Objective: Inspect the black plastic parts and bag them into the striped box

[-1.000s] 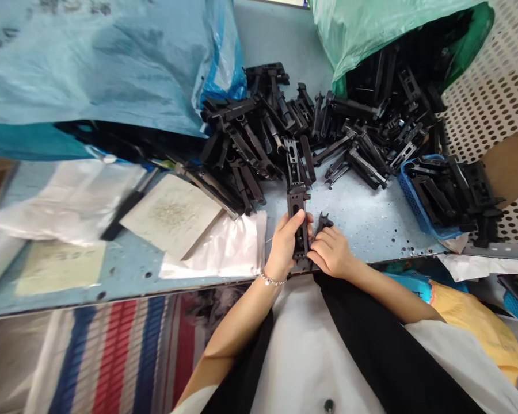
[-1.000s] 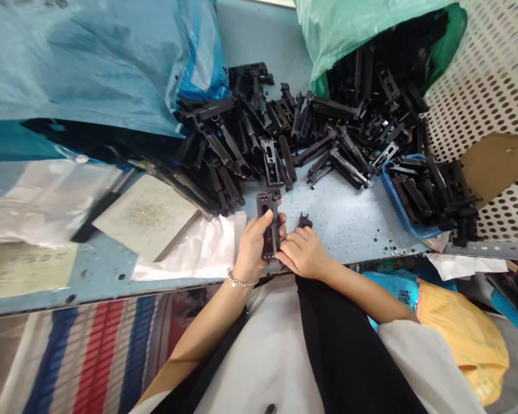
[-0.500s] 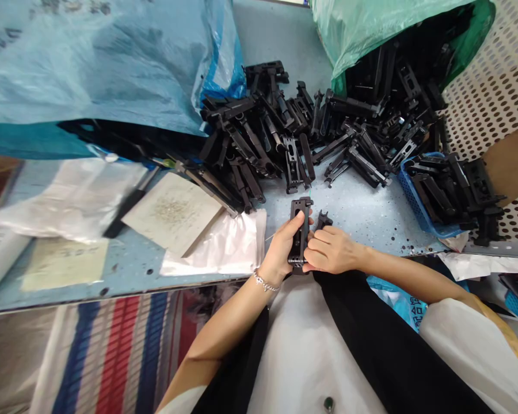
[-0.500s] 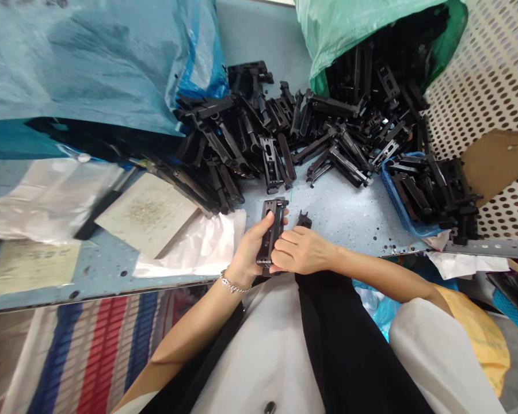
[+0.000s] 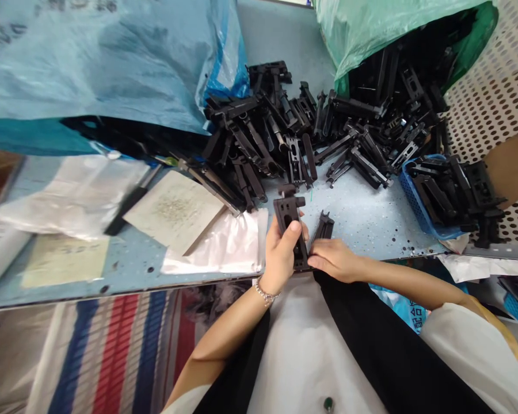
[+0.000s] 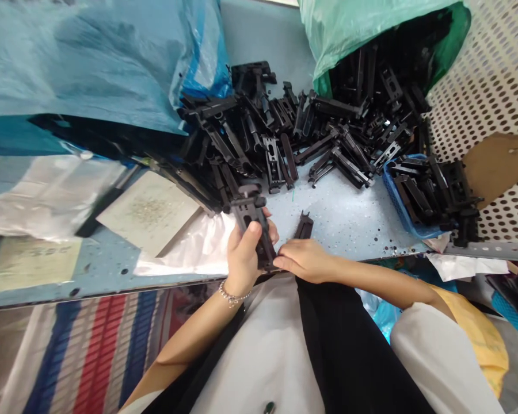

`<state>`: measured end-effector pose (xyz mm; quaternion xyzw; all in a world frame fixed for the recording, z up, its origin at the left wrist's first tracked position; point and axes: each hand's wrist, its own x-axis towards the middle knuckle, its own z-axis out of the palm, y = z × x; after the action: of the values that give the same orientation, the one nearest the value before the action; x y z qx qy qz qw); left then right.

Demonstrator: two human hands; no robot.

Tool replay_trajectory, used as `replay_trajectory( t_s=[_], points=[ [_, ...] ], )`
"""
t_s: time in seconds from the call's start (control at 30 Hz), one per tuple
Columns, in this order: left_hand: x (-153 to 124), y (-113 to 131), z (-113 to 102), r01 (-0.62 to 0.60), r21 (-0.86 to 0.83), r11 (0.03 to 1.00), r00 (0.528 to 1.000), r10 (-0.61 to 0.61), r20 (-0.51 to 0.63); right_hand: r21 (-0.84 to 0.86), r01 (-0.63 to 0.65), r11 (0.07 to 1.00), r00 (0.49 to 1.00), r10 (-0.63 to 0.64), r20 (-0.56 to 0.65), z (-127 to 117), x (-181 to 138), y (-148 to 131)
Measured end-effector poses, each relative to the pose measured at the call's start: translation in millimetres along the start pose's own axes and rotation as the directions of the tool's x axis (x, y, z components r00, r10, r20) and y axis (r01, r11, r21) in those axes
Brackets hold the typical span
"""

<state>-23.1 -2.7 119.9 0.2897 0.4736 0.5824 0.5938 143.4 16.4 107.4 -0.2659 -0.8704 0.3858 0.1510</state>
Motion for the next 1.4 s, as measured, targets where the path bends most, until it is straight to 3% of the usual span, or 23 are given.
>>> replay_trajectory(
  t_s=[0.07, 0.2, 0.33, 0.37, 0.43, 0.47, 0.53, 0.6, 0.67, 0.73, 0.8, 0.87, 0.93, 0.97, 1.03, 1.1, 1.2, 1.3, 1.37, 1.4],
  points=[
    [-0.1, -1.0, -0.5, -0.042, -0.017, 0.999, 0.999, 0.042, -0.010, 0.108, -0.077, 0.991, 0.996, 0.073, 0.044, -2.1, -0.4, -3.0],
    [2.3, -2.8, -3.0, 0.092, -0.059, 0.994, 0.996, -0.092, 0.010, -0.010, -0.059, 0.998, 0.998, 0.059, -0.021, -2.1, 1.3, -9.3],
    [10.4, -18.4, -14.5, -0.024, 0.099, 0.995, 0.998, 0.030, -0.060, 0.068, -0.183, 0.981, 0.981, 0.177, 0.083, -1.2, 5.6, 2.1],
    [13.7, -26.6, -19.7, -0.037, 0.144, 0.989, 0.995, 0.049, -0.082, 0.002, -0.204, 0.979, 0.978, 0.203, 0.055, -5.9, 7.3, 12.0],
    [21.1, -47.1, -30.7, 0.002, 0.245, 0.969, 0.994, 0.026, -0.108, -0.245, -0.281, 0.928, 0.955, 0.245, -0.168, -24.9, 10.4, 41.6],
    [24.5, -58.1, -35.6, 0.026, 0.313, 0.949, 0.994, 0.008, -0.108, -0.349, -0.380, 0.857, 0.904, 0.264, -0.335, -38.7, 11.3, 60.3],
    [29.1, -78.2, -42.8, 0.007, 0.487, 0.873, 0.996, 0.036, -0.079, -0.404, -0.626, 0.667, 0.730, 0.318, -0.605, -69.4, 10.6, 100.3],
    [30.2, -91.6, -46.6, -0.097, 0.655, 0.749, 0.991, 0.132, -0.005, -0.375, -0.773, 0.511, 0.594, 0.375, -0.712, -95.8, 6.1, 134.6],
    [28.8, -96.1, -47.7, -0.186, 0.771, 0.608, 0.975, 0.214, 0.067, -0.352, -0.816, 0.458, 0.549, 0.425, -0.720, -109.0, -0.2, 153.5],
    [26.1, -92.9, -45.9, -0.222, 0.839, 0.498, 0.960, 0.265, 0.097, -0.331, -0.791, 0.514, 0.569, 0.422, -0.706, -105.0, -5.0, 151.7],
    [23.5, -84.9, -38.8, -0.262, 0.832, 0.488, 0.947, 0.295, 0.126, -0.298, -0.706, 0.642, 0.612, 0.342, -0.713, -85.0, -6.2, 130.0],
    [22.4, -74.6, -25.7, -0.329, 0.718, 0.613, 0.939, 0.292, 0.181, -0.271, -0.560, 0.783, 0.660, 0.224, -0.717, -56.0, -4.0, 94.2],
    [23.1, -62.5, -9.9, -0.330, 0.506, 0.797, 0.944, 0.263, 0.200, -0.259, -0.381, 0.887, 0.747, 0.130, -0.652, -29.1, -0.9, 55.2],
    [23.7, -55.5, -2.9, -0.286, 0.393, 0.874, 0.956, 0.230, 0.184, -0.261, -0.278, 0.924, 0.804, 0.075, -0.590, -19.7, 0.1, 38.7],
    [23.8, -39.8, 6.1, -0.119, 0.215, 0.969, 0.984, 0.086, 0.157, -0.271, -0.144, 0.952, 0.851, -0.021, -0.525, -12.7, 0.0, 18.4],
    [21.2, -23.9, 7.8, 0.106, 0.124, 0.987, 0.972, -0.130, 0.197, -0.351, -0.123, 0.928, 0.842, -0.089, -0.532, -19.6, -2.3, 18.5],
    [13.6, -9.2, 5.5, 0.369, 0.058, 0.928, 0.861, -0.365, 0.356, -0.565, -0.103, 0.819, 0.850, -0.223, -0.478, -39.2, -4.4, 46.2],
    [6.2, -11.0, 10.0, 0.548, 0.007, 0.837, 0.750, -0.494, 0.440, -0.670, 0.086, 0.737, 0.851, -0.404, -0.336, -49.8, 2.4, 76.9],
    [4.0, -16.8, 16.3, 0.584, -0.020, 0.811, 0.743, -0.525, 0.415, -0.624, 0.141, 0.768, 0.837, -0.429, -0.339, -49.4, 11.3, 85.7],
    [4.1, -19.1, 18.8, 0.569, -0.034, 0.821, 0.768, -0.516, 0.379, -0.575, 0.115, 0.810, 0.841, -0.387, -0.378, -47.6, 15.9, 85.6]
  ],
)
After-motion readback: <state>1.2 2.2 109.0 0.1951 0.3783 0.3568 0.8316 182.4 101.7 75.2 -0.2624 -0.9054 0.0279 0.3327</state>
